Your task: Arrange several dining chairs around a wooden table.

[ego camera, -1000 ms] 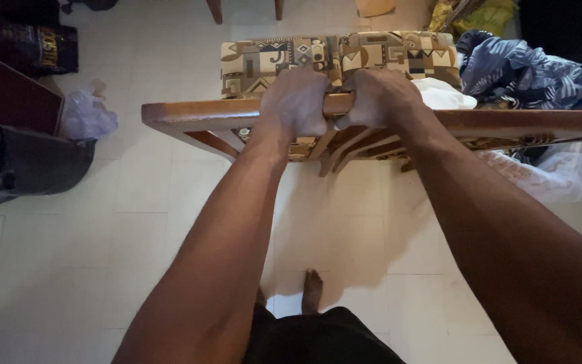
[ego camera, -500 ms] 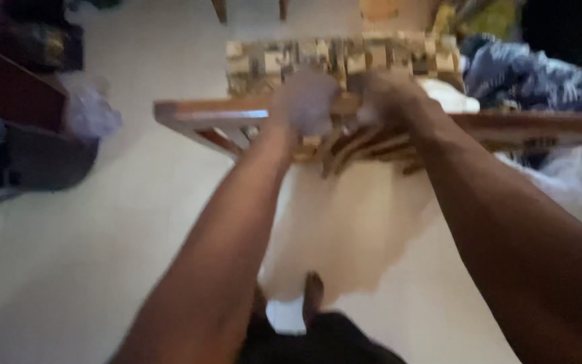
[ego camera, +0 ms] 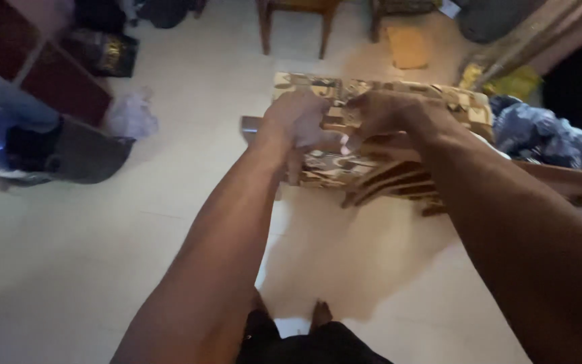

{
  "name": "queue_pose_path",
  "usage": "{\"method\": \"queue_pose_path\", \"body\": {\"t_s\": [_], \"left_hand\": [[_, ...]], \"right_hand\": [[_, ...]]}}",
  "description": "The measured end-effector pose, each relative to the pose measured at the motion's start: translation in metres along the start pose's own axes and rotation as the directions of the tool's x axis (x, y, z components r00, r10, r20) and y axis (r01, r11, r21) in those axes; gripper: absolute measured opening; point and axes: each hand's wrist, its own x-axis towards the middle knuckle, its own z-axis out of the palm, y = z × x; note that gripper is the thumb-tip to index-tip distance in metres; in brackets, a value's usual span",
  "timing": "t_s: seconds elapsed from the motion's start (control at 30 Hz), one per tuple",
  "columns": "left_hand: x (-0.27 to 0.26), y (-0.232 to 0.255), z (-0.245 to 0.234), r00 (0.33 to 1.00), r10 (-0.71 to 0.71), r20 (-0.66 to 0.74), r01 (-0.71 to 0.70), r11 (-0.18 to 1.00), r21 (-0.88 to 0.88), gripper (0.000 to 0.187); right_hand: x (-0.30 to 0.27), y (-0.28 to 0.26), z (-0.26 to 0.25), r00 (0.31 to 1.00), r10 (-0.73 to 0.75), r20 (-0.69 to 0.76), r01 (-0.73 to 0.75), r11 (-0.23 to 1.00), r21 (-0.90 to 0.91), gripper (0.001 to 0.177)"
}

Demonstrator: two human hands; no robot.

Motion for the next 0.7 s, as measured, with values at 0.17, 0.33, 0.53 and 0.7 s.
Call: {"method": "queue_pose_path", "body": {"t_s": [0.17, 0.33, 0.53, 0.7], "left_hand": [[-0.028, -0.068, -0.033, 0.991, -0.044, -0.130, 0.050, 0.998, 0.046, 0.055], [-0.070, -0.134, -0.072, 0.976, -0.137, -0.168, 0.159, 0.980, 0.122, 0.036], [-0.081, -0.181, -0.094, 0.966, -0.141, -0.218, 0.184, 0.964, 0.192, 0.058], [-0.043, -0.199, -0.109, 0.971, -0.146, -0.191, 0.186, 0.960, 0.210, 0.082]], "right_hand": [[0.047, -0.068, -0.017, 0.997, 0.037, -0.067, -0.046, 0.989, -0.137, 0.085], [0.084, -0.141, -0.023, 0.992, -0.004, -0.129, -0.019, 0.983, -0.182, 0.076], [0.117, -0.206, -0.039, 0.978, -0.076, -0.192, 0.040, 0.982, -0.185, 0.068], [0.153, -0.191, -0.066, 0.955, -0.173, -0.240, 0.100, 0.952, -0.288, 0.062]]}}
